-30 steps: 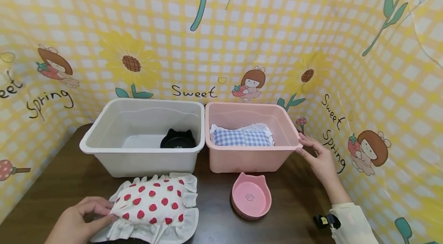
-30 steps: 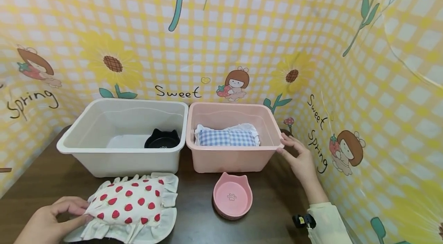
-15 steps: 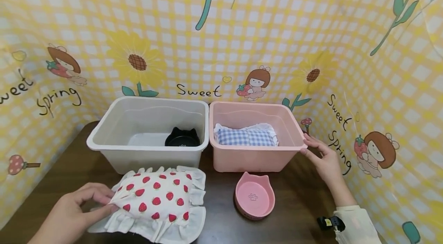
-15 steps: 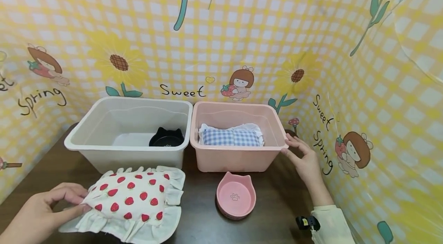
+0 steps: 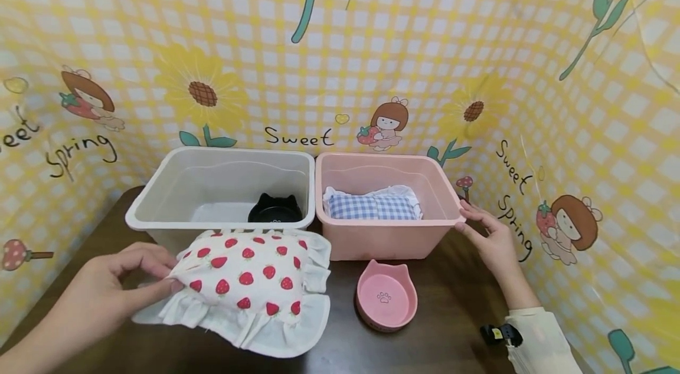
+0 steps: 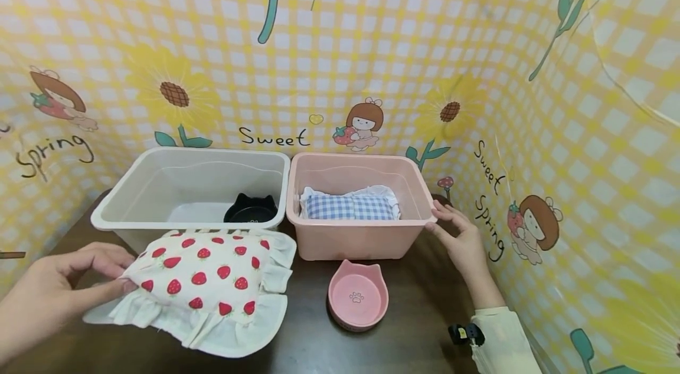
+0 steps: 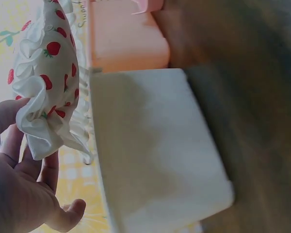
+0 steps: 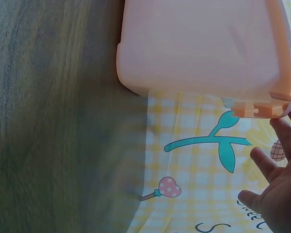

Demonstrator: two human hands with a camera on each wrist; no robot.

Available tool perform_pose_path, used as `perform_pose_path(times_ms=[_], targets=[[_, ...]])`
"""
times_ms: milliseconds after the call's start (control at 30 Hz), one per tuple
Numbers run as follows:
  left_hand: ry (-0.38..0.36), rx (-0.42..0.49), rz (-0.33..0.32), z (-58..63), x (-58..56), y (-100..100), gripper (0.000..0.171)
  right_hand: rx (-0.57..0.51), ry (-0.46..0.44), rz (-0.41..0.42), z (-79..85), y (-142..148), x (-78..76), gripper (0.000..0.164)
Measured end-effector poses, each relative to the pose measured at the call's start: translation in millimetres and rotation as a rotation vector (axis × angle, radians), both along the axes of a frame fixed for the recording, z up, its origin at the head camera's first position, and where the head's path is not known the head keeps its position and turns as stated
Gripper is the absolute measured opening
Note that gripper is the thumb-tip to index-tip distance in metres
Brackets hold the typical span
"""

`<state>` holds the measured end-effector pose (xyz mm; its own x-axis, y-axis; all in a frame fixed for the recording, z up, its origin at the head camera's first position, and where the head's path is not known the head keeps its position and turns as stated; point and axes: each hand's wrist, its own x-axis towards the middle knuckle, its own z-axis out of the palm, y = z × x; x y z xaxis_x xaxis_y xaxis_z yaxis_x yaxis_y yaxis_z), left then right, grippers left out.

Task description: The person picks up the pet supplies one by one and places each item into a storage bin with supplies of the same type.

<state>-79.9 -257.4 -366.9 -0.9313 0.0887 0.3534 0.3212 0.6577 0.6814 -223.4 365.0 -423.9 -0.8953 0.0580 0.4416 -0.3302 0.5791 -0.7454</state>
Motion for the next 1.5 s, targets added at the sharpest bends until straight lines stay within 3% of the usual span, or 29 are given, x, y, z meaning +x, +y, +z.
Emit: perform_pose_path(times_ms=[267,500,667,867,1200,1500], targets=[[-0.051,-0.012,0.005,48.0,-24.6,15,0.014,0.01,-0.008,-0.006,-2.0,5,2.2,0.035],[-0.063,-0.036,0.003,88.6,-54.1,37,0.015,0.015,-0.025,-0.023,-5.2,4,0.4,0.035],[-0.087,-0.065,-0.003,108.6,-75.5,55,0.022,0.025,-0.033,-0.034,-3.7,5,-1.4,0.035],[-0.131,-0.032,-0.051,127.4,-98.0,76,0.03,0.026,-0.026,-0.017,-1.5,6,-0.9,0.034],[-0.096,0.008,-0.049,140.6,-137.0,105,0.03,0.012,-0.014,-0.009,-3.7,3,-0.8,0.034],[-0.108,0.121,-0.109,121.8,-177.3,141,0.024,0.021,-0.019,-0.026,-2.5,4,-0.6,0.034]])
